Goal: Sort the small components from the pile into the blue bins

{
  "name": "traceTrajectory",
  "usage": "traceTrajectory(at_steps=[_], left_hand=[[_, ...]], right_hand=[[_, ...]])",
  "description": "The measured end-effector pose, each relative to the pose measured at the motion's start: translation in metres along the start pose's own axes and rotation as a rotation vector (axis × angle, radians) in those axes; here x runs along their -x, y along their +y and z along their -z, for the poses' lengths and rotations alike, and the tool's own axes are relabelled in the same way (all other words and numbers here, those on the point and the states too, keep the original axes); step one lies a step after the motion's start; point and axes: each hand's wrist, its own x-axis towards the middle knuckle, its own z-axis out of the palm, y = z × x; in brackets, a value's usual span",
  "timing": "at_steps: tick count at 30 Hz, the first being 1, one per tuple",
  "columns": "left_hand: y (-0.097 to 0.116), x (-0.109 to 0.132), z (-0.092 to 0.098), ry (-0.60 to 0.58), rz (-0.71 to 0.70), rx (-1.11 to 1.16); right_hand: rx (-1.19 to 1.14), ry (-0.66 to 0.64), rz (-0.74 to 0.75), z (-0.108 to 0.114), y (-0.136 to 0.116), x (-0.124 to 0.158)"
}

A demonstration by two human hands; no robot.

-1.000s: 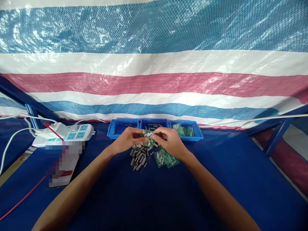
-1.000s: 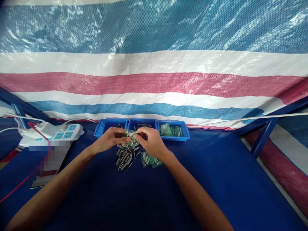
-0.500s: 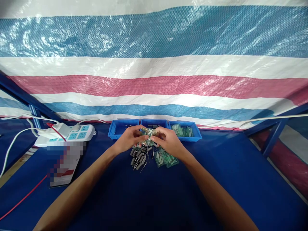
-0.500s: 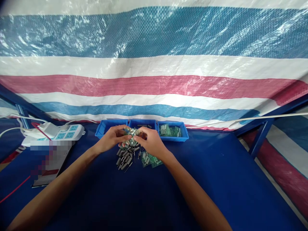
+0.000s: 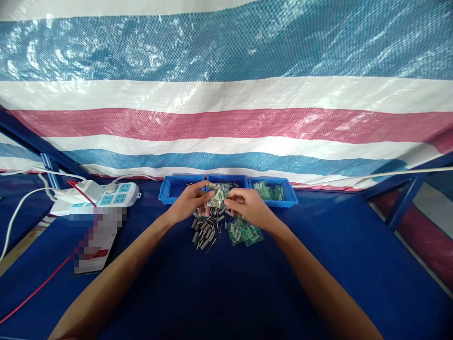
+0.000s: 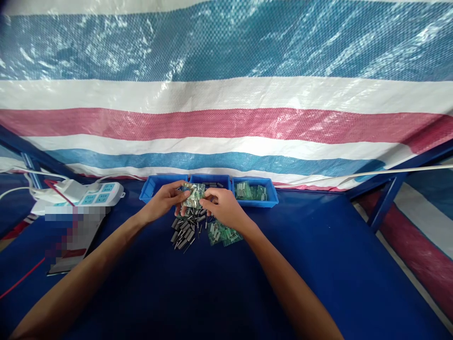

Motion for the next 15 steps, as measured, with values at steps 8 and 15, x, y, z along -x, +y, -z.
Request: traceTrajectory(at_steps=[8, 15], left_hand=[[0.003, 0.002, 0.004, -0.001, 0.030, -0.002], [0.004, 0.002, 0.010, -0.002, 0.047, -0.062]], right_hand=[[-0.063, 0.080, 0.002, 0.000, 0.000, 0.001], [-0.010, 0.129, 0.019, 0.003, 0.000, 0.000]])
